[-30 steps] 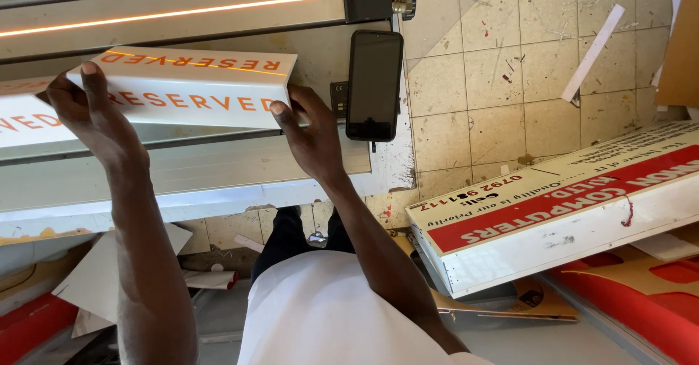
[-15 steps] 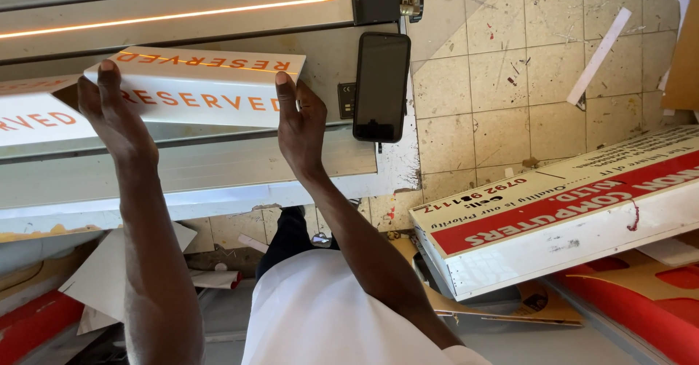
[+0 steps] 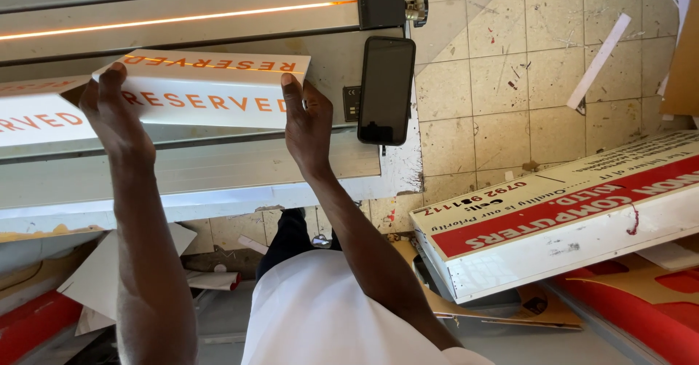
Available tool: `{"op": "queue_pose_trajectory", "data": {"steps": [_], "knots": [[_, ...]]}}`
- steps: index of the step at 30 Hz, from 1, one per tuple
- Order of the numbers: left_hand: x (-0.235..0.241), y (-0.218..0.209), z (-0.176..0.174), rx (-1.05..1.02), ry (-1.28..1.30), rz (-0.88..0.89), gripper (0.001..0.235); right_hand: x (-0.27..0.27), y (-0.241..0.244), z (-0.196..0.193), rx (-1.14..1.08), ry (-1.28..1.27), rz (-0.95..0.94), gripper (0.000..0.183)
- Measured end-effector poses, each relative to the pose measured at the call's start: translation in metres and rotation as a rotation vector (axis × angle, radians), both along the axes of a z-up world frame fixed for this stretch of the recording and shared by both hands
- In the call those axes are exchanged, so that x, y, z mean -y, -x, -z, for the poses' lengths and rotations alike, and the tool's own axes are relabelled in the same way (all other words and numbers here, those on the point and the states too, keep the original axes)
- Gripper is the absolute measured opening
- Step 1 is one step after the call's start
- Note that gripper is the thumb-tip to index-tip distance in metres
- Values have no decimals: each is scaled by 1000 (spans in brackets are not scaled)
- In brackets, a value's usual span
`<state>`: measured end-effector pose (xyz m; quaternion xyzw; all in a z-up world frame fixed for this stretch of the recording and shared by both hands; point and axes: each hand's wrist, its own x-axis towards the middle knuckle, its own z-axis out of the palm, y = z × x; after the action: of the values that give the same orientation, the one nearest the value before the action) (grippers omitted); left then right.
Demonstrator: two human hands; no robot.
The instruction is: Heating and bending acrylic sheets to create 'RESERVED' signs using a strip heater.
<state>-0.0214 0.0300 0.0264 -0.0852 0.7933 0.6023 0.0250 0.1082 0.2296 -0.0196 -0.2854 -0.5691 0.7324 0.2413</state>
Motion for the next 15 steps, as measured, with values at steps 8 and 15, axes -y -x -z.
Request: {"op": "queue_pose_trajectory", "data": {"steps": [8, 15], "knots": [[1, 1, -2, 50, 16, 79, 57, -19, -3, -7, 79, 62, -143, 59], [0, 1, -4, 30, 3, 48, 55, -7, 4, -10, 4, 61, -35, 57]]}}
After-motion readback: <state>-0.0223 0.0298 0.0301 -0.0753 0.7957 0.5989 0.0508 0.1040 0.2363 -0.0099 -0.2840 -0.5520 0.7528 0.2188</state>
